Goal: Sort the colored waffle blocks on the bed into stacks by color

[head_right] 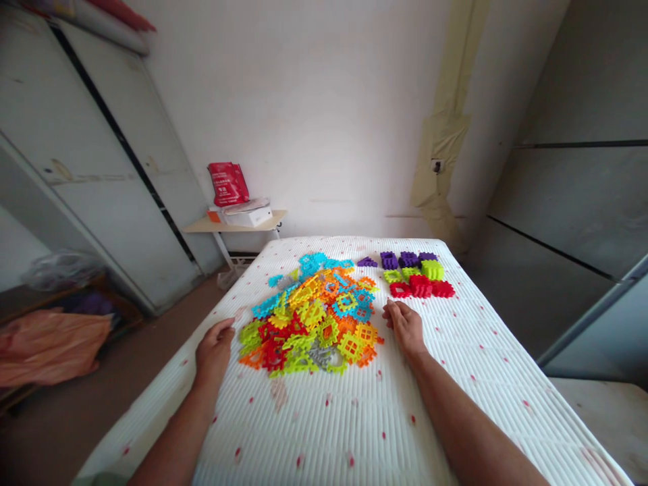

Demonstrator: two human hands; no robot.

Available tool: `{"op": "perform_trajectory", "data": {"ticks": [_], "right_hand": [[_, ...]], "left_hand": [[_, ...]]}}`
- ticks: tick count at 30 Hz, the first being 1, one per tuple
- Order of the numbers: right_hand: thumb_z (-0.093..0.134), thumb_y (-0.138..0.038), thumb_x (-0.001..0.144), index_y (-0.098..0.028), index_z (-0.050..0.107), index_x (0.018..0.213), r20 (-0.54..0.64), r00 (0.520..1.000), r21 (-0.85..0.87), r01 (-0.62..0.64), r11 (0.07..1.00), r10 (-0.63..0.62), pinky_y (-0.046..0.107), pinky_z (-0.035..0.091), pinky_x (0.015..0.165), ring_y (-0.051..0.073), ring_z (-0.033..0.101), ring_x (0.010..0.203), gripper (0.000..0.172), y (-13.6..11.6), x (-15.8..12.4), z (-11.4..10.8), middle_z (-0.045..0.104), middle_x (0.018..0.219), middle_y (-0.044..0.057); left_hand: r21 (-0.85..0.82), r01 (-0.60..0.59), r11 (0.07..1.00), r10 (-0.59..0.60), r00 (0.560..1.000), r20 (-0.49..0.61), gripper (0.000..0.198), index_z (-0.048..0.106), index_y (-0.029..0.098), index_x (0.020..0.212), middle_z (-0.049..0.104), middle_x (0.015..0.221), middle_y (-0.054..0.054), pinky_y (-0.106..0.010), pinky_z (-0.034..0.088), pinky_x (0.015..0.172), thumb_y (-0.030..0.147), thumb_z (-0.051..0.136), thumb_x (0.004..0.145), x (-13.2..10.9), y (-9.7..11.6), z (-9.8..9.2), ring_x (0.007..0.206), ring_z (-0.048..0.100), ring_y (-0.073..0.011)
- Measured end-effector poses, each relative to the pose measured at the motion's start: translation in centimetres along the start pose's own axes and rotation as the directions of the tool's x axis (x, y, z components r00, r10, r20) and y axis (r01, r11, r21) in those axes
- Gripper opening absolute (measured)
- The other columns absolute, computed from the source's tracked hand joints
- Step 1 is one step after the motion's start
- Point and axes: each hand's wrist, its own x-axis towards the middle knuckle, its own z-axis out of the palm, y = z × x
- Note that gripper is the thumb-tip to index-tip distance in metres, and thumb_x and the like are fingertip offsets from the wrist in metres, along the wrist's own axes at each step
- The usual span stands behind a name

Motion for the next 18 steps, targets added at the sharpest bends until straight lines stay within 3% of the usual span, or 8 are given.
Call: {"op": "perform_trajectory", "data": {"ticks": [13, 16, 18], "right_hand": [[0.052, -0.057, 0.074, -0.016, 0.06, 0.064, 0.036, 0.998, -0.071, 0.057, 0.996, -0.054, 0.024, 0.04, 0.048, 0.012, 0.049, 0.049, 0.042, 0.8, 0.5, 0.2, 0.061, 0.059, 0.004], [0.051, -0.055, 0.075, -0.017, 0.059, 0.064, 0.046, 0.997, -0.086, 0.071, 0.994, -0.067, 0.024, 0.041, 0.05, 0.012, 0.05, 0.049, 0.04, 1.1, 0.6, 0.3, 0.061, 0.059, 0.003], [0.05, -0.055, 0.075, -0.018, 0.058, 0.064, 0.052, 0.996, -0.092, 0.077, 0.993, -0.072, 0.024, 0.041, 0.05, 0.012, 0.05, 0.049, 0.04, 1.2, 0.6, 0.3, 0.062, 0.059, 0.003]], "left_hand": [[0.061, -0.028, 0.998, 0.026, 0.999, 0.027, 0.041, 0.066, 0.018, 0.095, 0.068, 0.097, -0.008, -0.037, 0.047, 0.084, 0.043, 0.047, 0.068, 0.1, -0.1, -0.1, 0.085, 0.061, -0.0231], [0.124, -0.156, 0.98, 0.152, 0.987, 0.044, 0.04, 0.067, 0.019, 0.093, 0.069, 0.097, -0.008, -0.038, 0.046, 0.086, 0.044, 0.047, 0.068, 0.2, 0.4, 0.0, 0.091, 0.061, -0.0251], [0.167, -0.289, 0.943, 0.282, 0.957, 0.065, 0.038, 0.068, 0.02, 0.089, 0.069, 0.097, -0.008, -0.039, 0.043, 0.091, 0.045, 0.048, 0.068, 0.5, 1.1, 0.2, 0.095, 0.06, -0.0261]]}}
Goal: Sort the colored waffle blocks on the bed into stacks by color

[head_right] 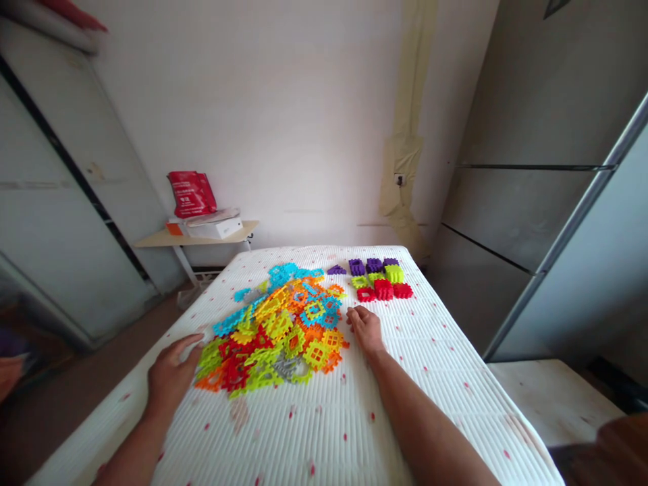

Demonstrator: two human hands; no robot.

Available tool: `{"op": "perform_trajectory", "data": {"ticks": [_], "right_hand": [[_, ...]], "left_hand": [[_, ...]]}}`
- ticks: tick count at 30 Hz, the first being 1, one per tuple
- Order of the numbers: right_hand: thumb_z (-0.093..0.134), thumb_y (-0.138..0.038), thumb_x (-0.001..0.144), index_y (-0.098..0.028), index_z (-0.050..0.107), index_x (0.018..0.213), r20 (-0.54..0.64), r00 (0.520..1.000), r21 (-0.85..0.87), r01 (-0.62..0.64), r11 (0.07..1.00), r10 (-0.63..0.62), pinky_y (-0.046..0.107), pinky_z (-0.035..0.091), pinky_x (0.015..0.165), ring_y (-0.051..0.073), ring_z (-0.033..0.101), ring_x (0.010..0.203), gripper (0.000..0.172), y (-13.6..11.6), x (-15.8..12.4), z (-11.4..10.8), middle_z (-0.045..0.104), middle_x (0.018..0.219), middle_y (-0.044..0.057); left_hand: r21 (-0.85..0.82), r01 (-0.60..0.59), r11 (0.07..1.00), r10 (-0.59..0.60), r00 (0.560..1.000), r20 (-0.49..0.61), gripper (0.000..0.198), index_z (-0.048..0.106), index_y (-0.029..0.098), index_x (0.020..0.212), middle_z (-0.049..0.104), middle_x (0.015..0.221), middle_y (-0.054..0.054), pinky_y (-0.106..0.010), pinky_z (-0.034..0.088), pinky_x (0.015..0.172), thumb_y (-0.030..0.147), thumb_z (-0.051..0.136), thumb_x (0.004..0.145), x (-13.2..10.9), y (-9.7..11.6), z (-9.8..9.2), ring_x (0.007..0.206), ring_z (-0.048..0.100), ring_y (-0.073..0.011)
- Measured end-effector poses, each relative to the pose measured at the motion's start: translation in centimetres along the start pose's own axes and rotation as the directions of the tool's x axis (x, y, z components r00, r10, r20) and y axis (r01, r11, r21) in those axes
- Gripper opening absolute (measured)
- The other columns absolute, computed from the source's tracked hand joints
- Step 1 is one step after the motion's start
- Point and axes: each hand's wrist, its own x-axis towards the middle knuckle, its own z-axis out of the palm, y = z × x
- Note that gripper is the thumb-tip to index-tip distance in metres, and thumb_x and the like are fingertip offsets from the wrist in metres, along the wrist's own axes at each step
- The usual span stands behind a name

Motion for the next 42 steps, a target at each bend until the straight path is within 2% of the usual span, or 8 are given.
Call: {"op": "perform_trajectory", "data": {"ticks": [3, 5, 10, 16, 28, 33, 39, 42], "right_hand": [[0.05, -0.055, 0.075, -0.018, 0.058, 0.063, 0.009, 1.0, -0.014, 0.004, 1.0, -0.003, 0.024, 0.041, 0.05, 0.012, 0.05, 0.048, 0.04, -0.1, 0.0, 0.0, 0.062, 0.059, 0.003], [0.05, -0.054, 0.076, -0.018, 0.058, 0.063, 0.007, 1.0, -0.019, -0.002, 1.0, 0.002, 0.024, 0.041, 0.05, 0.012, 0.05, 0.049, 0.039, -0.2, -0.1, 0.0, 0.062, 0.059, 0.003], [0.05, -0.054, 0.075, -0.018, 0.058, 0.063, -0.005, 1.0, -0.014, -0.013, 1.0, 0.013, 0.024, 0.04, 0.049, 0.012, 0.049, 0.048, 0.039, -0.6, -0.2, 0.0, 0.061, 0.058, 0.003], [0.05, -0.053, 0.076, -0.018, 0.058, 0.063, 0.013, 1.0, -0.034, -0.009, 0.999, 0.009, 0.024, 0.04, 0.051, 0.012, 0.05, 0.05, 0.038, -0.3, -0.2, -0.1, 0.061, 0.06, 0.002], [0.053, -0.055, 0.073, -0.018, 0.059, 0.063, 0.014, 1.0, -0.033, -0.016, 0.999, 0.017, 0.024, 0.039, 0.049, 0.013, 0.05, 0.05, 0.039, -0.9, -0.4, -0.2, 0.061, 0.06, 0.003], [0.052, -0.059, 0.072, -0.018, 0.059, 0.063, 0.019, 1.0, -0.044, -0.018, 0.999, 0.019, 0.025, 0.04, 0.05, 0.014, 0.051, 0.05, 0.042, -0.4, -0.2, -0.2, 0.062, 0.061, 0.004], [0.052, -0.058, 0.074, -0.018, 0.058, 0.063, 0.018, 1.0, -0.038, 0.005, 0.999, -0.004, 0.024, 0.039, 0.049, 0.013, 0.05, 0.049, 0.042, -0.2, -0.2, -0.2, 0.061, 0.059, 0.003], [0.051, -0.056, 0.074, -0.018, 0.058, 0.062, 0.023, 1.0, -0.044, -0.002, 0.999, 0.003, 0.024, 0.04, 0.05, 0.012, 0.05, 0.05, 0.041, -0.3, -0.2, -0.2, 0.061, 0.06, 0.002]], "left_hand": [[0.054, -0.159, 0.986, 0.16, 0.987, -0.001, 0.034, 0.07, 0.023, 0.087, 0.071, 0.094, -0.007, -0.037, 0.041, 0.094, 0.044, 0.049, 0.07, 1.2, 1.3, 0.5, 0.096, 0.06, -0.0256], [0.112, -0.204, 0.973, 0.201, 0.979, 0.033, 0.034, 0.071, 0.024, 0.089, 0.071, 0.093, -0.006, -0.036, 0.043, 0.091, 0.043, 0.049, 0.07, 2.1, 2.3, 1.1, 0.095, 0.06, -0.0255], [0.292, -0.194, 0.937, 0.137, 0.969, 0.206, 0.032, 0.071, 0.028, 0.092, 0.072, 0.091, -0.003, -0.033, 0.046, 0.079, 0.039, 0.053, 0.068, 3.2, 3.6, 3.1, 0.089, 0.063, -0.0243], [0.373, -0.228, 0.9, 0.133, 0.956, 0.263, 0.03, 0.07, 0.026, 0.095, 0.071, 0.099, -0.005, -0.033, 0.044, 0.081, 0.033, 0.049, 0.075, 2.5, 3.9, 3.7, 0.094, 0.063, -0.0239], [0.428, -0.23, 0.874, 0.14, 0.962, 0.233, 0.021, 0.069, 0.024, 0.084, 0.072, 0.09, -0.006, -0.035, 0.04, 0.078, 0.025, 0.052, 0.073, 2.0, 5.3, 3.5, 0.09, 0.062, -0.0239], [0.371, -0.231, 0.899, 0.19, 0.971, 0.144, 0.021, 0.067, 0.023, 0.086, 0.071, 0.092, -0.006, -0.035, 0.039, 0.083, 0.026, 0.05, 0.075, 1.9, 5.3, 3.0, 0.091, 0.061, -0.0235], [0.226, -0.22, 0.949, 0.227, 0.974, -0.004, 0.024, 0.068, 0.021, 0.085, 0.069, 0.089, -0.009, -0.036, 0.041, 0.085, 0.03, 0.047, 0.076, 2.5, 6.5, 2.1, 0.091, 0.058, -0.0252], [-0.001, -0.1, 0.995, 0.1, 0.993, -0.066, 0.027, 0.069, 0.019, 0.083, 0.069, 0.083, -0.007, -0.036, 0.044, 0.08, 0.035, 0.05, 0.073, 2.7, 7.9, 2.2, 0.081, 0.059, -0.0229]]}}
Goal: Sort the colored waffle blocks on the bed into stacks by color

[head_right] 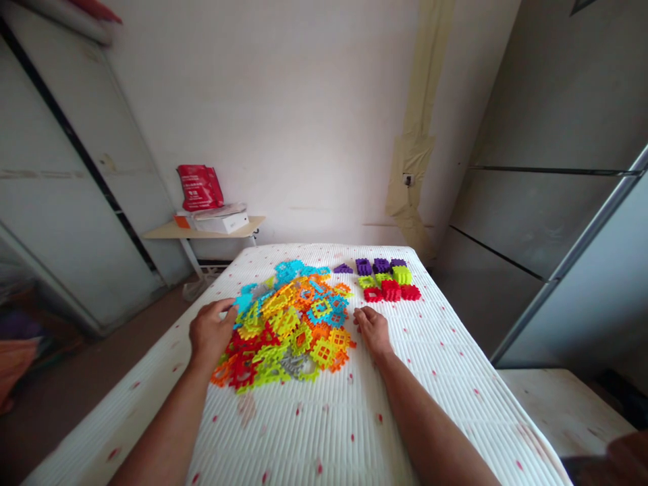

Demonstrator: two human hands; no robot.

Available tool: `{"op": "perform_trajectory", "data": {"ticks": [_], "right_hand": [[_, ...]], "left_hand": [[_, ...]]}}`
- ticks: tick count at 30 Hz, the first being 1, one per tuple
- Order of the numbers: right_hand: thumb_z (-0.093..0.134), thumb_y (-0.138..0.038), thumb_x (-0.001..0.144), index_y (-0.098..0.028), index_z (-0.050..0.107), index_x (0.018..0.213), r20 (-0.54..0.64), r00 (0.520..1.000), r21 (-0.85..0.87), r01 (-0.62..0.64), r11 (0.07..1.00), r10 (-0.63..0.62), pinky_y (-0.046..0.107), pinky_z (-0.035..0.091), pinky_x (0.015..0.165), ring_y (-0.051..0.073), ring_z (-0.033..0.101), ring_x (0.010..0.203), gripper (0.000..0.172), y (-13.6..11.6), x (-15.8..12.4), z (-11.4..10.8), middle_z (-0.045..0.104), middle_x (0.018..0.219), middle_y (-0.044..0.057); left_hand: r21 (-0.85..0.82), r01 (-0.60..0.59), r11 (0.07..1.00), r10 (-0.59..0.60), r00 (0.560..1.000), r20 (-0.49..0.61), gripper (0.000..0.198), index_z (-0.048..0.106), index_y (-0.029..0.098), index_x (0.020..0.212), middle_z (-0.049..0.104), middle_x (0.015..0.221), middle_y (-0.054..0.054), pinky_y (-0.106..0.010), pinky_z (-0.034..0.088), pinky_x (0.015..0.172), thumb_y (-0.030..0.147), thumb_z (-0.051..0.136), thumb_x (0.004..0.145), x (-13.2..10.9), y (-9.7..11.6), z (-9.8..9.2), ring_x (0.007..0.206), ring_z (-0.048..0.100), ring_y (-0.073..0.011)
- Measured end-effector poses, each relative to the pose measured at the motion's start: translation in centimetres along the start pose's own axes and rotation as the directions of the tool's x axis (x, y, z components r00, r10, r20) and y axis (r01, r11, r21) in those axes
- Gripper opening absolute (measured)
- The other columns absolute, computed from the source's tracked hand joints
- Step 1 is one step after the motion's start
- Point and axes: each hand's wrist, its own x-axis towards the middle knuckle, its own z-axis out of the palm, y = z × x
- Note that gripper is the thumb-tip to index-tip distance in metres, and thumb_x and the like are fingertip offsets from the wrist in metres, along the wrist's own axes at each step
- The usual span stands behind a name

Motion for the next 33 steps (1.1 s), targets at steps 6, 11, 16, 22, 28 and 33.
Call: {"op": "perform_trajectory", "data": {"ticks": [6, 11, 16, 22, 28, 33], "right_hand": [[0.052, -0.056, 0.072, -0.018, 0.06, 0.064, -0.017, 1.0, 0.008, -0.018, 1.0, 0.018, 0.025, 0.04, 0.05, 0.013, 0.051, 0.05, 0.04, 0.2, 0.2, 0.1, 0.062, 0.059, 0.003], [0.052, -0.056, 0.073, -0.018, 0.059, 0.063, -0.009, 1.0, 0.023, -0.012, 1.0, 0.013, 0.024, 0.04, 0.05, 0.013, 0.05, 0.05, 0.04, 0.1, 0.2, 0.0, 0.062, 0.059, 0.003], [0.052, -0.052, 0.074, -0.018, 0.059, 0.062, -0.022, 1.0, 0.053, -0.018, 0.998, 0.019, 0.024, 0.038, 0.048, 0.011, 0.048, 0.048, 0.037, -0.2, 0.2, -0.1, 0.061, 0.058, 0.002], [0.053, -0.048, 0.075, -0.018, 0.056, 0.061, 0.003, 0.999, 0.079, -0.036, 0.996, 0.036, 0.022, 0.038, 0.049, 0.011, 0.048, 0.049, 0.033, -0.3, 0.1, -0.2, 0.058, 0.057, 0.0], [0.052, -0.047, 0.075, -0.018, 0.055, 0.06, 0.008, 1.0, 0.077, -0.03, 0.997, 0.03, 0.022, 0.038, 0.049, 0.011, 0.048, 0.049, 0.033, -0.5, 0.1, -0.2, 0.057, 0.057, 0.0], [0.052, -0.05, 0.074, -0.018, 0.055, 0.061, 0.011, 1.0, 0.055, -0.021, 0.998, 0.02, 0.022, 0.039, 0.048, 0.01, 0.049, 0.048, 0.035, -0.2, 0.2, -0.2, 0.058, 0.058, 0.0]], "left_hand": [[-0.667, 0.362, 0.652, -0.382, 0.916, 0.124, 0.048, 0.066, 0.011, 0.096, 0.068, 0.085, -0.006, -0.027, 0.049, 0.063, 0.045, 0.064, 0.063, -1.1, 4.7, 1.6, 0.073, 0.061, -0.017], [-0.67, 0.396, 0.628, -0.283, 0.918, 0.278, 0.043, 0.066, 0.012, 0.1, 0.069, 0.092, -0.009, -0.03, 0.051, 0.071, 0.042, 0.061, 0.069, -4.5, 8.2, 4.2, 0.082, 0.064, -0.0191], [-0.552, 0.145, 0.821, -0.003, 0.968, 0.25, 0.031, 0.067, 0.016, 0.096, 0.069, 0.093, -0.01, -0.035, 0.051, 0.079, 0.036, 0.054, 0.075, -7.5, 8.6, 6.4, 0.086, 0.063, -0.0212], [-0.393, -0.116, 0.912, 0.183, 0.974, 0.135, 0.029, 0.067, 0.018, 0.1, 0.068, 0.096, -0.01, -0.037, 0.048, 0.085, 0.03, 0.048, 0.081, -7.8, 8.1, 5.8, 0.092, 0.061, -0.0218], [-0.388, -0.134, 0.912, 0.22, 0.958, 0.186, 0.036, 0.061, 0.02, 0.115, 0.067, 0.1, -0.009, -0.033, 0.048, 0.082, 0.027, 0.047, 0.082, -8.1, 8.6, 5.5, 0.089, 0.061, -0.0193], [-0.41, -0.205, 0.889, 0.288, 0.945, 0.153, 0.035, 0.06, 0.021, 0.116, 0.066, 0.106, -0.008, -0.035, 0.046, 0.088, 0.024, 0.042, 0.086, -8.2, 8.3, 6.0, 0.097, 0.059, -0.0195]]}}
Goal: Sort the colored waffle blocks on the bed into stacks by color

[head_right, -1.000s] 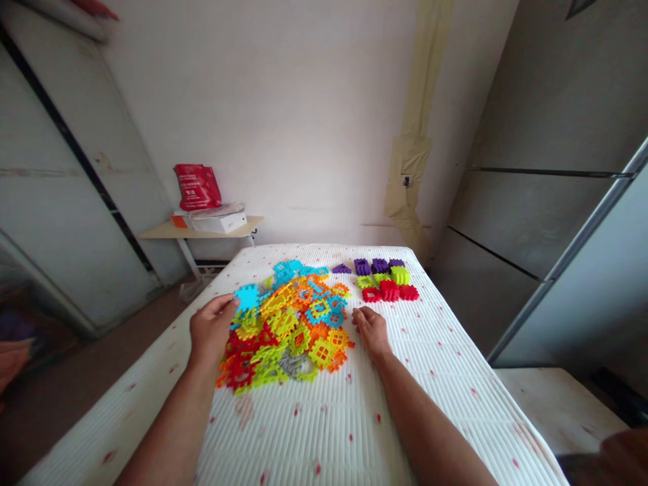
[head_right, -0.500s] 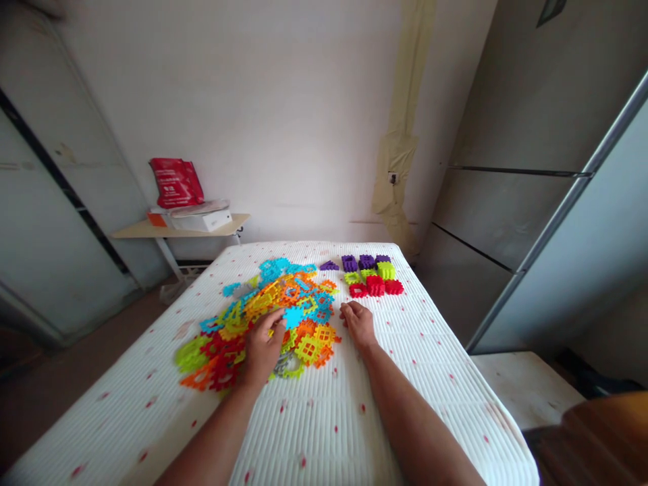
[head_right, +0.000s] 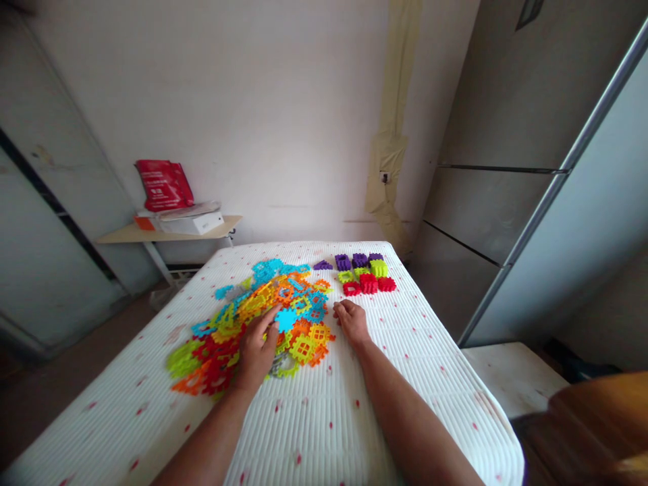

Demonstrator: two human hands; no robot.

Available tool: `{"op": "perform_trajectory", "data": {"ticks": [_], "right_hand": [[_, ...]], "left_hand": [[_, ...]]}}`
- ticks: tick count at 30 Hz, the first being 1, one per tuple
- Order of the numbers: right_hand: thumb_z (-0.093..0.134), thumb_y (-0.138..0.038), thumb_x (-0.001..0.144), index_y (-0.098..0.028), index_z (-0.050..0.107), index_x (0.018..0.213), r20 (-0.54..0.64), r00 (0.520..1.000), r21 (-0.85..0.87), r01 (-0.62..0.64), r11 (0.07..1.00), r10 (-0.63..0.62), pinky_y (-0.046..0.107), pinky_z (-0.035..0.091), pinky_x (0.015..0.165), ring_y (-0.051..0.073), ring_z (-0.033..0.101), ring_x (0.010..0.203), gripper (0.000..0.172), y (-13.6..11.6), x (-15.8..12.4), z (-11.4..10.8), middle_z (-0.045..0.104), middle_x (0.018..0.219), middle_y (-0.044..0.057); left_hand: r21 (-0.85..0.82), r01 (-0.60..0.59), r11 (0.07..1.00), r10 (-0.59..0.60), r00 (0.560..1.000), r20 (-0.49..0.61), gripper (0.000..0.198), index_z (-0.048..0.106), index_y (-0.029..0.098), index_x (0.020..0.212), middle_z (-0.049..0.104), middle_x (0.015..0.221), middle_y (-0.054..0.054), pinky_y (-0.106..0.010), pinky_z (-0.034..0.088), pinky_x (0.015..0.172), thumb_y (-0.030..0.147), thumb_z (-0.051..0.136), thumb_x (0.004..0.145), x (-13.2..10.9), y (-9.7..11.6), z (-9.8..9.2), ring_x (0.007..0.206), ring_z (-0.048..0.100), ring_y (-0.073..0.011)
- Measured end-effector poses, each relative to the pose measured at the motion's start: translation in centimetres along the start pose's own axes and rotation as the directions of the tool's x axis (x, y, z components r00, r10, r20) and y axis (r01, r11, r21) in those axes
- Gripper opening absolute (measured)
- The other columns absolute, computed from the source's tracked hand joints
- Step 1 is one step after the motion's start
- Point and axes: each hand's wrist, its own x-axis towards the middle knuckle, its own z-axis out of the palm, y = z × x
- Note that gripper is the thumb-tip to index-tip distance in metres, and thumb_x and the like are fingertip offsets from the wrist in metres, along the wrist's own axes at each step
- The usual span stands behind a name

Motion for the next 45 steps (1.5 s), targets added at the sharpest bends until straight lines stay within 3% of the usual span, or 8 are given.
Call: {"op": "perform_trajectory", "data": {"ticks": [12, 31, 45], "right_hand": [[0.052, -0.05, 0.074, -0.018, 0.056, 0.061, 0.001, 1.0, -0.012, -0.004, 1.0, 0.004, 0.022, 0.039, 0.048, 0.011, 0.05, 0.048, 0.035, 0.42, 0.21, 0.04, 0.059, 0.058, 0.001], [0.051, -0.051, 0.075, -0.018, 0.057, 0.064, 0.019, 1.0, -0.037, 0.01, 0.999, -0.01, 0.023, 0.042, 0.05, 0.012, 0.052, 0.05, 0.036, 0.26, 0.03, -0.05, 0.061, 0.06, 0.002], [0.044, -0.048, 0.082, -0.017, 0.063, 0.075, 0.122, 0.979, -0.302, 0.196, 0.933, -0.166, 0.022, 0.04, 0.053, 0.012, 0.052, 0.056, 0.037, 0.47, -0.38, -0.13, 0.062, 0.064, 0.002]], "left_hand": [[0.037, -0.044, 0.998, 0.046, 0.998, -0.046, 0.03, 0.063, 0.019, 0.108, 0.067, 0.103, -0.008, -0.035, 0.049, 0.083, 0.022, 0.046, 0.084, -0.08, -0.52, 0.09, 0.095, 0.061, -0.0198], [-0.106, 0.094, 0.99, -0.098, 0.995, -0.035, 0.024, 0.059, 0.018, 0.102, 0.068, 0.097, -0.008, -0.03, 0.051, 0.078, 0.027, 0.047, 0.084, -0.22, -0.26, 0.03, 0.089, 0.064, -0.0175], [-0.139, 0.151, 0.979, -0.156, 0.987, -0.022, 0.022, 0.056, 0.019, 0.1, 0.067, 0.097, -0.008, -0.032, 0.051, 0.08, 0.03, 0.047, 0.083, -0.28, 0.3, 0.13, 0.092, 0.064, -0.0176]]}}
